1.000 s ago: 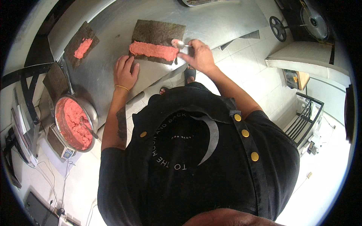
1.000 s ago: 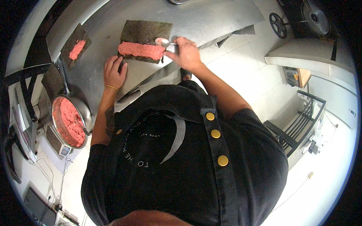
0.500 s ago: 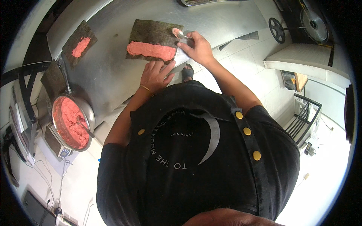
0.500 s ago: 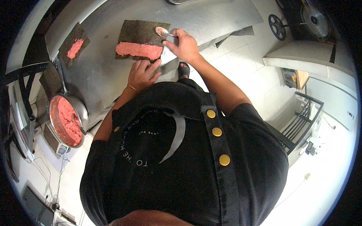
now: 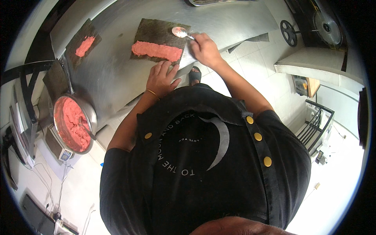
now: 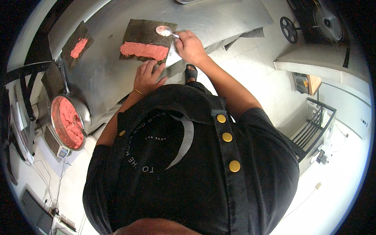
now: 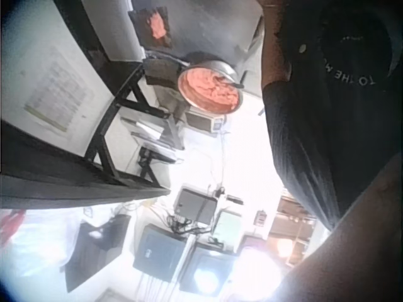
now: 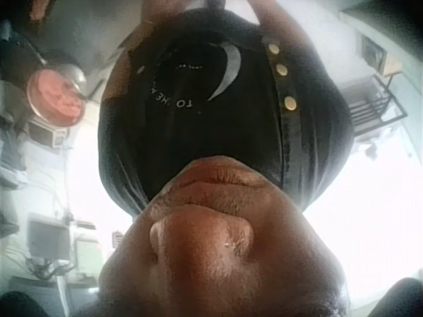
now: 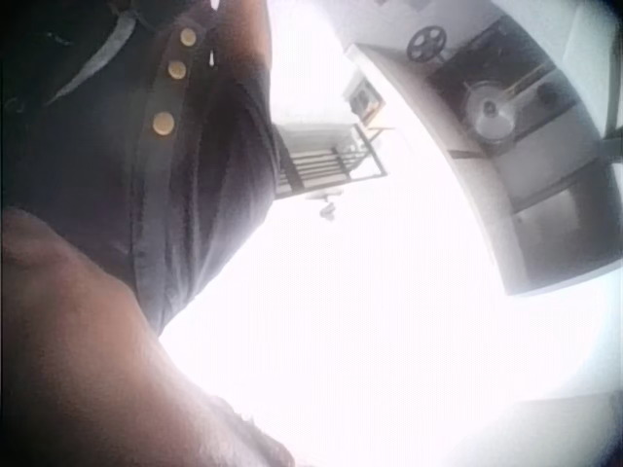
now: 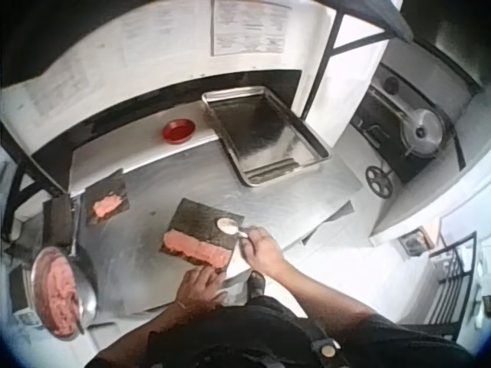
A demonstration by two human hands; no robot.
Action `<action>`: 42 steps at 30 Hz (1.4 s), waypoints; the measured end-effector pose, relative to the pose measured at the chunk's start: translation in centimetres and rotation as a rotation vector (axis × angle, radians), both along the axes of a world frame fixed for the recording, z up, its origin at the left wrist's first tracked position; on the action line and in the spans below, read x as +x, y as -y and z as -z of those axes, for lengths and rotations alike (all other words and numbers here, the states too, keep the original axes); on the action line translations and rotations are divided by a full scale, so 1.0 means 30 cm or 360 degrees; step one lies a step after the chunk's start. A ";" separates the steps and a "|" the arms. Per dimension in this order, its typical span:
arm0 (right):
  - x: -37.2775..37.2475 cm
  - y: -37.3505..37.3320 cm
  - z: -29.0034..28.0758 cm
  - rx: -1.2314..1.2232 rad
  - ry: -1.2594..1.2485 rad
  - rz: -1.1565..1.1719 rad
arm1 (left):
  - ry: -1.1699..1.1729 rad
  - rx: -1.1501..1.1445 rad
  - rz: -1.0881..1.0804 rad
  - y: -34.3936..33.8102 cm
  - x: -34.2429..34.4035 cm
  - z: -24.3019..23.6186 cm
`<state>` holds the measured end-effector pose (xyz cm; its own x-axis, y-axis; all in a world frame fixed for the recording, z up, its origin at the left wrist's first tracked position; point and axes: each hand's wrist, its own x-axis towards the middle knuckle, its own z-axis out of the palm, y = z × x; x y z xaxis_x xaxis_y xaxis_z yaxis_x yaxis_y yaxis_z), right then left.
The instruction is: The person spreads a pink meat paste onto sheets of seaweed using a spoon, rolls the sheets into cylinders by hand, and places the completed rolls onto a metal tray.
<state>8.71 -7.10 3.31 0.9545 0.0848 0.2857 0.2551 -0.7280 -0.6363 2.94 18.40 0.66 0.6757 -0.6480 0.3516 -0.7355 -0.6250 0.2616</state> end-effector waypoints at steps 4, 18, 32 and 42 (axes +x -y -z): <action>-0.183 0.052 -0.070 -0.0249 -0.0089 -0.0193 | -0.0006 0.0074 -0.0040 -0.021 -0.031 0.064; -0.302 -0.068 -0.088 -0.0772 -0.0372 -0.0297 | -0.0082 0.0119 -0.0041 -0.019 -0.040 0.039; -0.307 -0.171 -0.099 -0.0727 -0.0402 -0.0167 | -0.0014 -0.0028 0.0002 -0.031 -0.030 0.029; -0.296 -0.168 -0.104 -0.0760 -0.0431 -0.0140 | 0.0005 -0.0035 0.0000 -0.029 -0.030 0.036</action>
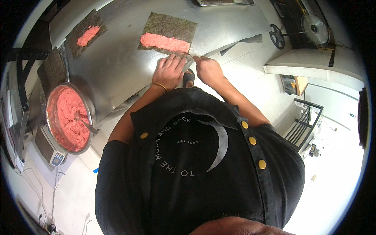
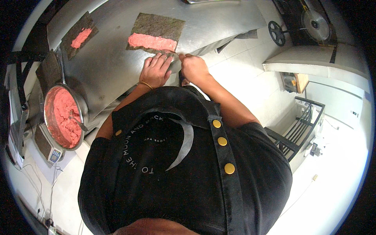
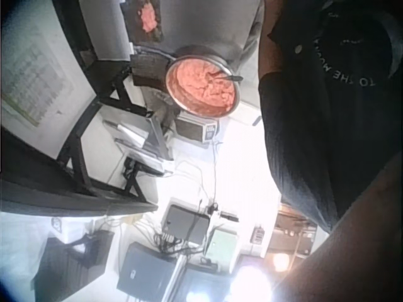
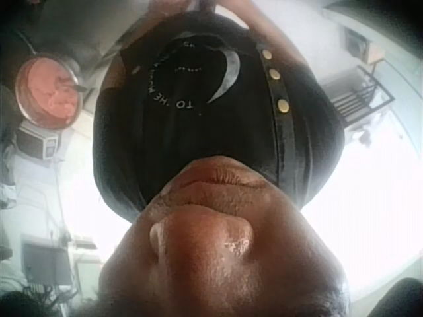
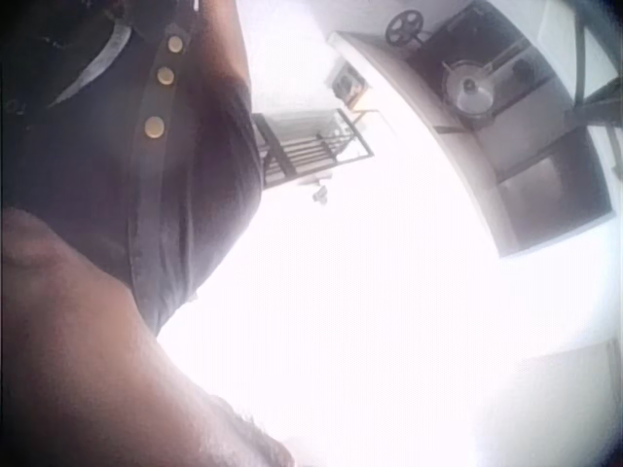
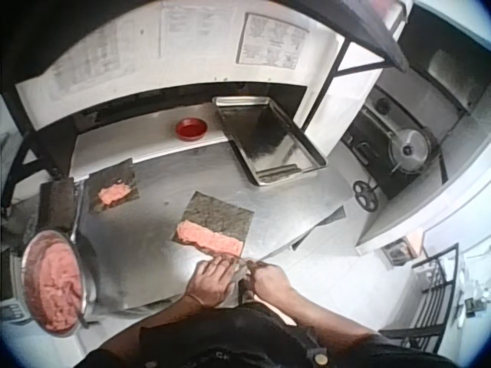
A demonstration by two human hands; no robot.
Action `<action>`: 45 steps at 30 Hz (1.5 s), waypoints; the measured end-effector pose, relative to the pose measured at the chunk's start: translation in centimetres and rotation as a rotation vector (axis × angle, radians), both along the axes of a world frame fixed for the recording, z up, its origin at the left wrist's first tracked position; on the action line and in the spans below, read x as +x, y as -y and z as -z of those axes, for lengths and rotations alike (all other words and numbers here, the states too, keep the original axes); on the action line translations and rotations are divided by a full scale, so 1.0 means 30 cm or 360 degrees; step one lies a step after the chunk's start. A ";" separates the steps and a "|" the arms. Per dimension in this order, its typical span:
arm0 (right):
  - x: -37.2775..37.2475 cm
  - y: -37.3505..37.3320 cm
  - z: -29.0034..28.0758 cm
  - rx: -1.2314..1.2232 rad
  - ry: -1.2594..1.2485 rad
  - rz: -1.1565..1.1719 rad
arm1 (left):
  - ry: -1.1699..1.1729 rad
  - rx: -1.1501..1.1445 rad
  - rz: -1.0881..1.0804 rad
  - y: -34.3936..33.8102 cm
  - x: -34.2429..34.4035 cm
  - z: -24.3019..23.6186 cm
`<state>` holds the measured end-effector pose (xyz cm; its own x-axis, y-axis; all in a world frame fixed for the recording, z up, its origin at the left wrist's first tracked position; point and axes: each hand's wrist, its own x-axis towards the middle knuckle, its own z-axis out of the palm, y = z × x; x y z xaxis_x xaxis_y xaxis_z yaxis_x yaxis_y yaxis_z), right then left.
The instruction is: The person spreads a pink meat paste onto sheets of seaweed using a spoon, rolls the sheets into cylinders by hand, and places the completed rolls onto a metal tray.
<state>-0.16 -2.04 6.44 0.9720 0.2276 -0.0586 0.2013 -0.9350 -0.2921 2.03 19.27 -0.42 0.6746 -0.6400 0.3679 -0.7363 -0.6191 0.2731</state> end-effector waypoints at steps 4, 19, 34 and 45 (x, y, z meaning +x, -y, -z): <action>-0.038 0.050 -0.050 -0.0032 -0.0005 0.0043 | -0.0040 -0.0012 0.0014 -0.006 0.002 -0.008; 0.005 -0.003 -0.074 -0.0046 -0.0112 -0.0089 | 0.0009 -0.0056 0.0020 -0.009 -0.004 -0.022; 0.177 -0.159 0.017 -0.0022 0.0012 -0.0369 | 0.0087 -0.0194 0.0056 -0.011 0.004 0.001; 0.259 -0.259 0.015 0.0037 0.0087 -0.0422 | 0.0158 -0.0167 0.0031 -0.001 -0.007 0.064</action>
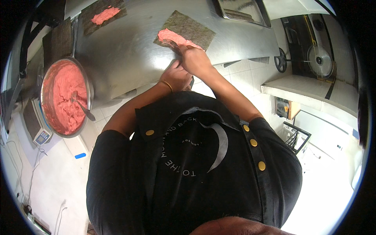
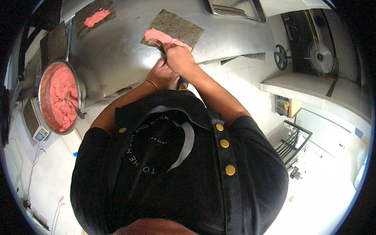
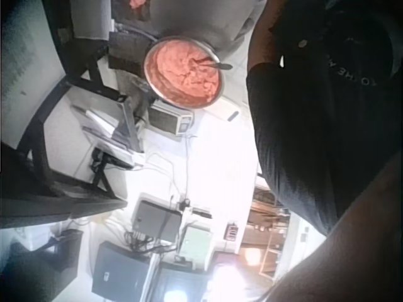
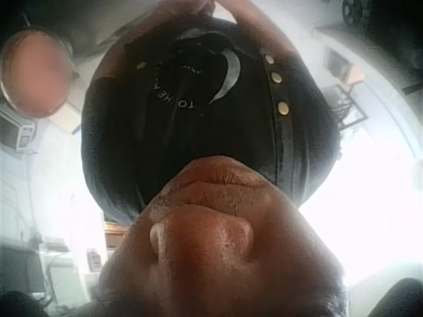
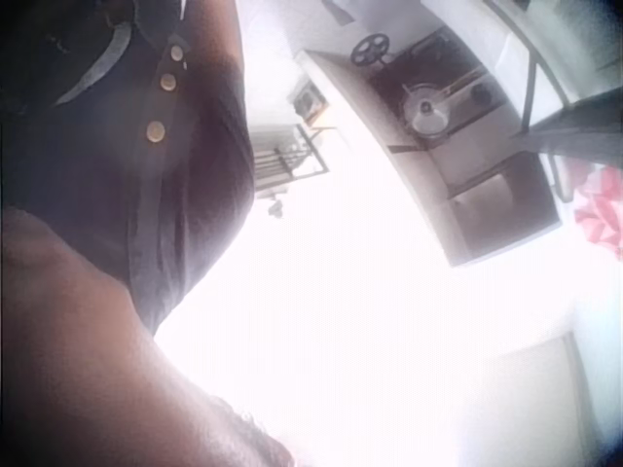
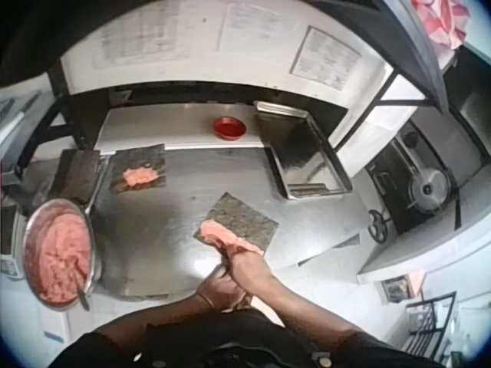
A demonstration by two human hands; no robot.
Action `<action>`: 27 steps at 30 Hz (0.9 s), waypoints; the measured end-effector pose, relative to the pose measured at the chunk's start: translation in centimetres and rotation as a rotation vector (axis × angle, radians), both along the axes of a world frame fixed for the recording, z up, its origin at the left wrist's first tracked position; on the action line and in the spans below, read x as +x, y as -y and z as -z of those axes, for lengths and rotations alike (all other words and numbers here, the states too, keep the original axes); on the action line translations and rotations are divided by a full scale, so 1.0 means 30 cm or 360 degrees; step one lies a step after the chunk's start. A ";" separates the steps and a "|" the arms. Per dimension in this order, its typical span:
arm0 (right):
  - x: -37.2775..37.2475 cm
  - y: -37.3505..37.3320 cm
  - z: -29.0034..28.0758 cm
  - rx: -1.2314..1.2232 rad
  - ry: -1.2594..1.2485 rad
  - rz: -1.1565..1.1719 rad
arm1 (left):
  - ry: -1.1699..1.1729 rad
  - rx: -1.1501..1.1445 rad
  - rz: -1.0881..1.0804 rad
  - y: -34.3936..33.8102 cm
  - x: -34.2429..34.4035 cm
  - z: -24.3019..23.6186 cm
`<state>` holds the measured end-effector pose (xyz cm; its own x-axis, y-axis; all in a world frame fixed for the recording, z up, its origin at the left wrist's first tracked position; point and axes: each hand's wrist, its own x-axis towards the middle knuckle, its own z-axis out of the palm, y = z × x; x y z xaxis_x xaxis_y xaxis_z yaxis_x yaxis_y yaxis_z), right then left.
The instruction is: The person spreads a pink meat paste onto sheets of seaweed using a spoon, rolls the sheets into cylinders by hand, and places the completed rolls onto a metal tray.
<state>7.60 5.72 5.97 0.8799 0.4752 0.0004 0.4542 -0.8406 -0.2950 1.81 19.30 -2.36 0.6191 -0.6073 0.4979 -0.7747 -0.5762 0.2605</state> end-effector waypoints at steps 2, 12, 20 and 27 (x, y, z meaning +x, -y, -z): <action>0.013 -0.022 0.015 -0.0038 -0.0023 -0.0009 | -0.0003 0.0012 0.0008 0.004 -0.001 0.030; 0.029 -0.022 -0.087 0.0364 0.0132 0.0085 | -0.0028 0.0071 0.0008 -0.004 -0.011 -0.052; -0.168 0.265 -0.107 0.0114 -0.0031 0.0252 | -0.0090 0.0031 0.0059 0.000 0.002 -0.073; -0.213 0.281 -0.159 0.0109 -0.0093 0.0437 | -0.0282 0.0071 -0.0340 -0.155 -0.003 -0.113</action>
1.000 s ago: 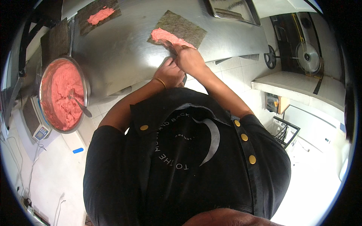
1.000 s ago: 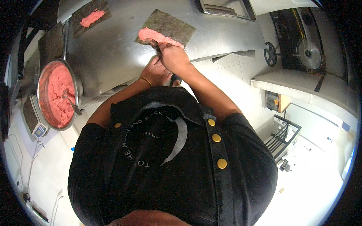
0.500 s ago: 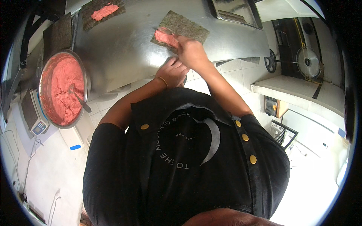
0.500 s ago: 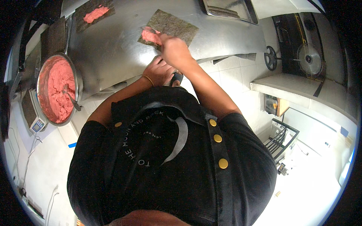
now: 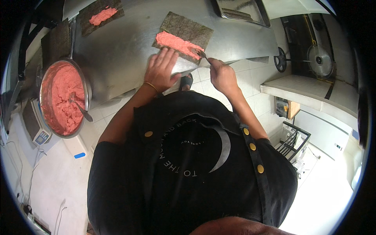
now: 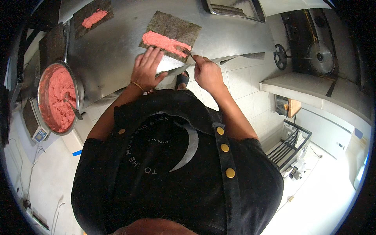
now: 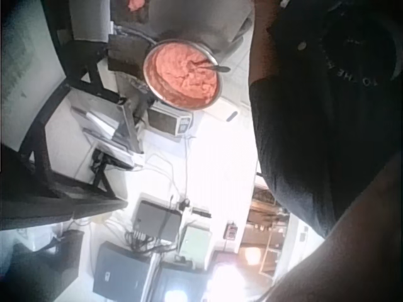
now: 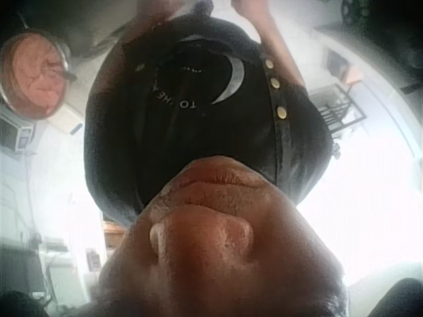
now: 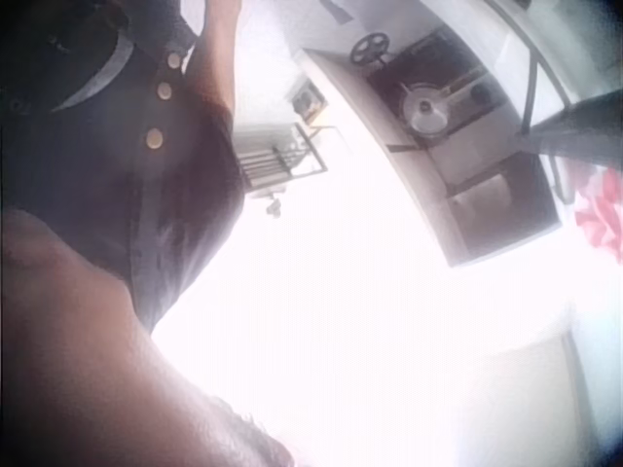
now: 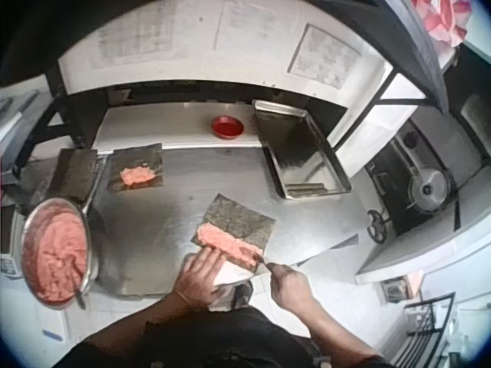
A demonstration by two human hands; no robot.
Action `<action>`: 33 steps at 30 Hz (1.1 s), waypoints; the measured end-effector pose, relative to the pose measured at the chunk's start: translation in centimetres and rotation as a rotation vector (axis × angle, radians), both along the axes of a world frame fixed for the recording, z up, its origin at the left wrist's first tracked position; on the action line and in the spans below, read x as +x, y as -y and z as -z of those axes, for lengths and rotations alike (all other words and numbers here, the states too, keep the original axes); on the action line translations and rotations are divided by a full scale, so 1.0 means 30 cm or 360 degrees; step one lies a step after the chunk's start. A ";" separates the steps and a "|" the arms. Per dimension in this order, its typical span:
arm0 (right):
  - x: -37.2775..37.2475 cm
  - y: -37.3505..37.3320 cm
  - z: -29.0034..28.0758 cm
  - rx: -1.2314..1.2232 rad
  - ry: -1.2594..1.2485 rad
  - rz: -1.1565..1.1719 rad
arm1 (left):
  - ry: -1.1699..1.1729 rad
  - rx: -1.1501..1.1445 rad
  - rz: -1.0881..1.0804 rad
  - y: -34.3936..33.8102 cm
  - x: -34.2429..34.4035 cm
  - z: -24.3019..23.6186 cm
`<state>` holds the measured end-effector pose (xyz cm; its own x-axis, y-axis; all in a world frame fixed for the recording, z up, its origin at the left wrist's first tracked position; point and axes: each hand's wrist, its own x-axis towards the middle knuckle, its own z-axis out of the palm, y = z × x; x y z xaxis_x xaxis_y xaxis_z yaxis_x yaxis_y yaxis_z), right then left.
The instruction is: The person spreads a pink meat paste onto sheets of seaweed using a spoon, rolls the sheets into cylinders by hand, and places the completed rolls onto a metal tray.
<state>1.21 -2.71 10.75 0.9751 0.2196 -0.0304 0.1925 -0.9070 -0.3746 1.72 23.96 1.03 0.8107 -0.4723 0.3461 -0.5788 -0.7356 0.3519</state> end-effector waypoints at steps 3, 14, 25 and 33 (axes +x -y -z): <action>0.072 -0.057 -0.005 0.0064 0.0071 -0.0074 | -0.0199 0.0179 -0.0096 -0.041 0.004 0.011; 0.652 -0.158 -0.084 -0.0326 0.0367 -0.0955 | -0.0280 0.0148 -0.0386 0.002 0.001 -0.003; 0.985 -0.448 0.106 -0.0470 0.0138 -0.1865 | -0.0325 0.0108 -0.0645 0.032 -0.002 -0.031; 1.028 -0.392 0.173 -0.0138 0.0404 -0.2076 | -0.0282 0.0158 -0.0667 0.050 0.003 -0.046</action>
<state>32.06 9.05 5.55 0.0345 0.9977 0.0585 0.9884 -0.0254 -0.1499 1.81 22.47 2.40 0.9812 -0.1150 0.1548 -0.1617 -0.9283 0.3347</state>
